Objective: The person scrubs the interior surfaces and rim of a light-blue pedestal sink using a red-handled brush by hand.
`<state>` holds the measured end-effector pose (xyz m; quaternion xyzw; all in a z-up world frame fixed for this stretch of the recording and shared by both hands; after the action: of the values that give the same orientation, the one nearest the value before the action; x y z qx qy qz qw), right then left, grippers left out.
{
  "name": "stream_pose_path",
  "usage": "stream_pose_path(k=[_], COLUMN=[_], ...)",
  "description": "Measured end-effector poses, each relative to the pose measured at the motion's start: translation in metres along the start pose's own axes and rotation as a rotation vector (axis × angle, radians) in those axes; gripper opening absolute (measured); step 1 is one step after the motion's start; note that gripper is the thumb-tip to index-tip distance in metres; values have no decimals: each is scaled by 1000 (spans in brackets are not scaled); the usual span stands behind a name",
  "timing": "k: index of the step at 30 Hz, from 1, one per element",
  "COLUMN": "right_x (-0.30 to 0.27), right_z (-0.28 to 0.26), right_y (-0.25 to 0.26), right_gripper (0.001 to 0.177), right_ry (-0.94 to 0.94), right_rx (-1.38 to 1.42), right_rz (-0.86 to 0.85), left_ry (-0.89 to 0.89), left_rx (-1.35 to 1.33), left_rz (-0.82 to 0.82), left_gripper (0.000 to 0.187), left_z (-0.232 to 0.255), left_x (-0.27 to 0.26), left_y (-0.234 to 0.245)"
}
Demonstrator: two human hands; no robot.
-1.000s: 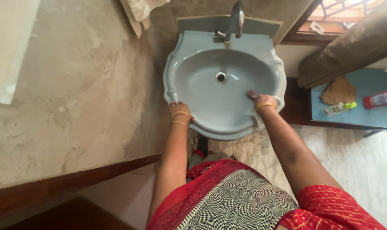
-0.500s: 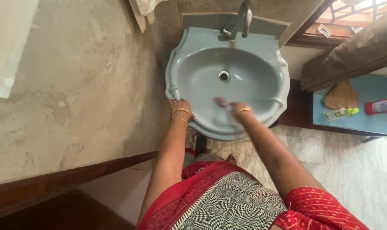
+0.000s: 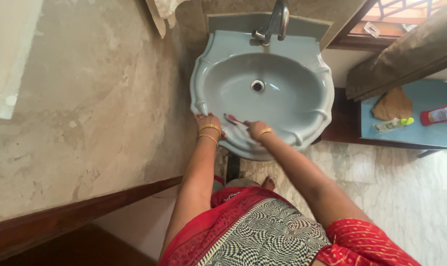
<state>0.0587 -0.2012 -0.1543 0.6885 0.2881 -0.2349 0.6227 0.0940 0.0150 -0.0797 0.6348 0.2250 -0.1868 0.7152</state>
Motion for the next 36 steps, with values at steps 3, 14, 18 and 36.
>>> stream_pose_path(k=[3, 14, 18, 36], right_x=[-5, 17, 5, 6], right_z=[71, 5, 7, -15], right_y=[34, -17, 2, -1], right_gripper=[37, 36, 40, 48], right_ry=[-66, -29, 76, 15], right_rx=[-234, -237, -57, 24], right_rz=[222, 104, 113, 7], left_ry=[-16, -4, -26, -19], left_rx=[18, 49, 47, -27], left_rz=[-24, -81, -90, -12], left_gripper=[133, 129, 125, 61], left_z=[1, 1, 2, 13], left_x=[5, 2, 2, -17], left_y=[-5, 3, 2, 14])
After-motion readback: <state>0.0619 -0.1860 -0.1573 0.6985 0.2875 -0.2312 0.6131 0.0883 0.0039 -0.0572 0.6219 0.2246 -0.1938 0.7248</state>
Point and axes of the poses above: each hand's wrist, its own x-axis towards the middle knuckle, its own y-axis out of the back of the hand, z = x × y, the point moved 10 cm from there along x, towards the middle knuckle, and after that the axes turned 14 degrees about -x, right-handed, at the moved point
